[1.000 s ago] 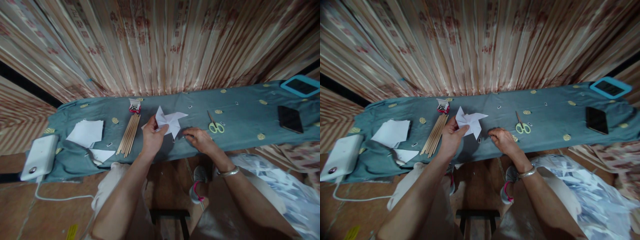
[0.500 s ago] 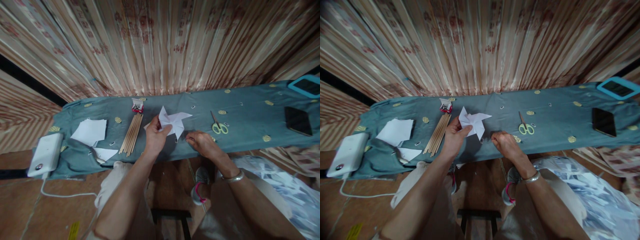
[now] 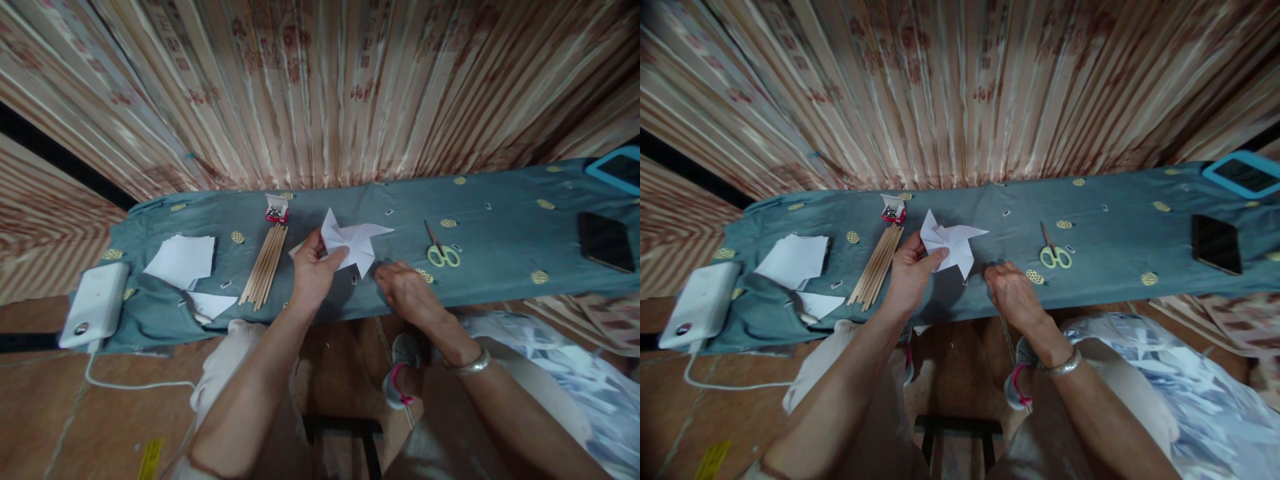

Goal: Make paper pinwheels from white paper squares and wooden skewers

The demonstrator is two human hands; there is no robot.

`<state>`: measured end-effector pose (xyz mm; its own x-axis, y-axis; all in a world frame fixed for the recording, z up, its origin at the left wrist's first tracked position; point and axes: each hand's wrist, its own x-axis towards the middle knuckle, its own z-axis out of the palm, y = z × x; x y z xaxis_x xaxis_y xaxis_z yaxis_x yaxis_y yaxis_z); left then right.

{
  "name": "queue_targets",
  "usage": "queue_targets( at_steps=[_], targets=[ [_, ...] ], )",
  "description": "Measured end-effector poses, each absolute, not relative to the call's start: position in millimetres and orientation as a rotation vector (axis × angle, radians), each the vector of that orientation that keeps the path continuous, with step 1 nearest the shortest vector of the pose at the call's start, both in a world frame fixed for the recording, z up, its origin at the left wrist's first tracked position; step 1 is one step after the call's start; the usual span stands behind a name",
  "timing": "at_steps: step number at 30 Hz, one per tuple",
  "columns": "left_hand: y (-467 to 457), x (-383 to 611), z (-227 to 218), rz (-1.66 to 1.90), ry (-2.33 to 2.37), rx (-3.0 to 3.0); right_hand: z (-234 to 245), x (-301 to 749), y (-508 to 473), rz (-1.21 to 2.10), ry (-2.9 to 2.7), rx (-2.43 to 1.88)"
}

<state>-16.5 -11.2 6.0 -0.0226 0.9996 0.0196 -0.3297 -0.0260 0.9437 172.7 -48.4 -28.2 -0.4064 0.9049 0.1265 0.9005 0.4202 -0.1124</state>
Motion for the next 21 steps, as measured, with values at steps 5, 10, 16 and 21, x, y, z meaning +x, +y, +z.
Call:
queue_targets(
  at_steps=[5, 10, 16, 21],
  targets=[
    [-12, -15, 7, 1.382, 0.939, 0.952, -29, 171, -49, 0.049, -2.457, -1.634],
    [-13, -14, 8, 1.386, 0.918, 0.919, -25, 179, -48, 0.271, -2.248, -1.636],
    [-14, -8, 8, 1.374, 0.911, 0.913, -1, 190, -49, 0.589, -1.774, -1.426],
    [-15, -1, 7, 1.375, 0.954, 1.014, 28, 174, -63, 0.728, -1.519, -1.263]
  ],
)
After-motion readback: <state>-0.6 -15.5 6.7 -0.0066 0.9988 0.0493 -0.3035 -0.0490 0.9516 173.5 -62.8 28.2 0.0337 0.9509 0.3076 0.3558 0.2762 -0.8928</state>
